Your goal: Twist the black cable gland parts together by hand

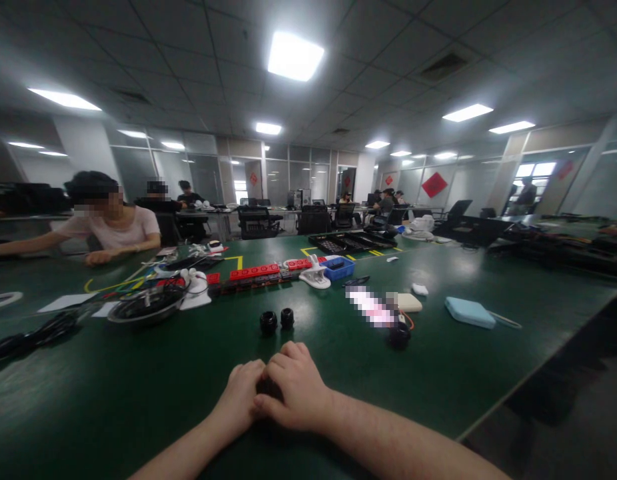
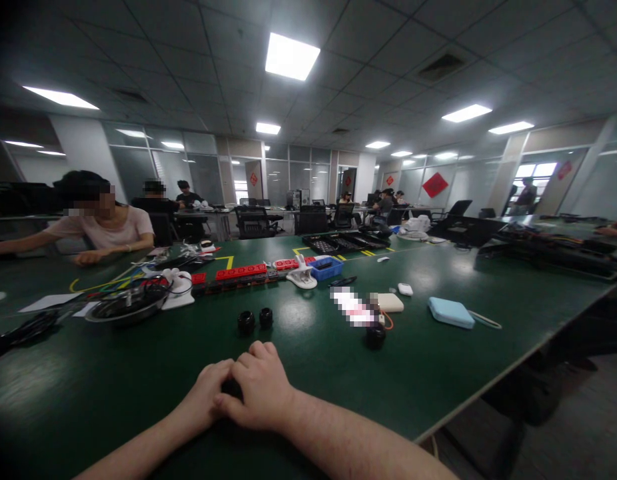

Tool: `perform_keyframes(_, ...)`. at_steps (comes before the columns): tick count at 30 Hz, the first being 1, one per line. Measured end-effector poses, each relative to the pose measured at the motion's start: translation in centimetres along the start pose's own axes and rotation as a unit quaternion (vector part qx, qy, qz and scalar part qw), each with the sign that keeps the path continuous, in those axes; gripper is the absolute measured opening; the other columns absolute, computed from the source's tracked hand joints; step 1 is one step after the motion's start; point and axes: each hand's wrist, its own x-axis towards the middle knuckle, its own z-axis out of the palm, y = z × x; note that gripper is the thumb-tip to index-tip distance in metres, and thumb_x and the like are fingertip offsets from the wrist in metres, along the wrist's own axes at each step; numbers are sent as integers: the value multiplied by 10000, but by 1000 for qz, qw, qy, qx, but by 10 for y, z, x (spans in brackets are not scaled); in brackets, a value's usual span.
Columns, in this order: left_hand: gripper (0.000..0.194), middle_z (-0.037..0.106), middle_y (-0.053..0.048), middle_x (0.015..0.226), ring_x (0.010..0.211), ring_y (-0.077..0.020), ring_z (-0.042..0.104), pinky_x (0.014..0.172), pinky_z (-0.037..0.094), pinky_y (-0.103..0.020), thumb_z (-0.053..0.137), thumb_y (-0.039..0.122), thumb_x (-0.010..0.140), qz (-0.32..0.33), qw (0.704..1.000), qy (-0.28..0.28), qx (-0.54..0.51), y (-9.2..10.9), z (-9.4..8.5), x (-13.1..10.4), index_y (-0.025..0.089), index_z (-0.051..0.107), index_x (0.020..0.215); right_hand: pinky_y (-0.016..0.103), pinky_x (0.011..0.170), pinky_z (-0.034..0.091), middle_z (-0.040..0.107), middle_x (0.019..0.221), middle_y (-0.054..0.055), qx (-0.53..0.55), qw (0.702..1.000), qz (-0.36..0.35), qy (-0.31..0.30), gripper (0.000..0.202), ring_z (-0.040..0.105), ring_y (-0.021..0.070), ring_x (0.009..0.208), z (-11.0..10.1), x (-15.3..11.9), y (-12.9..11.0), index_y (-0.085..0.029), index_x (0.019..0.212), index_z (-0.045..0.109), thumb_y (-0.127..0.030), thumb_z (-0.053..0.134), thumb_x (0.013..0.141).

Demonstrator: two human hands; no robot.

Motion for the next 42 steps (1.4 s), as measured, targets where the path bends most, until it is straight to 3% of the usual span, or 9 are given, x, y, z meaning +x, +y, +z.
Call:
perform_keyframes(5, 141, 574, -13, 852, 829, -174, 508, 803, 343, -287, 490, 280, 697, 12, 999, 34, -19, -8, 10, 6, 185, 571, 765, 318, 673, 257, 564, 815, 20, -28, 999, -42, 12, 300, 377, 172, 763, 3, -2, -3, -181, 809, 532, -468, 521, 724)
perform_keyframes(14, 120, 570, -1, 798, 776, -157, 508, 738, 358, -275, 462, 193, 698, 4, 998, 48, -37, -8, 7, 4, 187, 581, 707, 320, 666, 259, 568, 813, 25, -33, 997, -74, 0, 297, 383, 169, 752, 7, -6, -6, -182, 756, 534, -474, 481, 744)
perform_keyframes(23, 99, 556, 0, 775, 753, -146, 501, 708, 348, -254, 456, 181, 707, -34, 997, 63, -13, -12, 11, 10, 183, 552, 683, 323, 667, 254, 575, 752, 21, -27, 997, -66, -9, 269, 395, 172, 763, 5, -8, -6, -186, 769, 558, -444, 481, 754)
perform_keyframes(33, 78, 556, 8, 760, 749, -150, 507, 712, 348, -260, 506, 246, 684, -34, 996, 71, -32, -9, 6, 7, 185, 553, 674, 314, 652, 247, 589, 748, 16, -19, 998, -55, 6, 227, 403, 166, 752, 3, -11, -2, -179, 719, 535, -400, 494, 750)
perform_keyframes(42, 100, 561, 3, 788, 784, -161, 514, 721, 355, -268, 518, 274, 696, -42, 996, 62, -41, -3, 0, 3, 188, 568, 700, 308, 680, 256, 594, 772, 14, 2, 1000, -8, -11, 176, 415, 170, 773, -6, -11, -3, -188, 772, 520, -362, 504, 752)
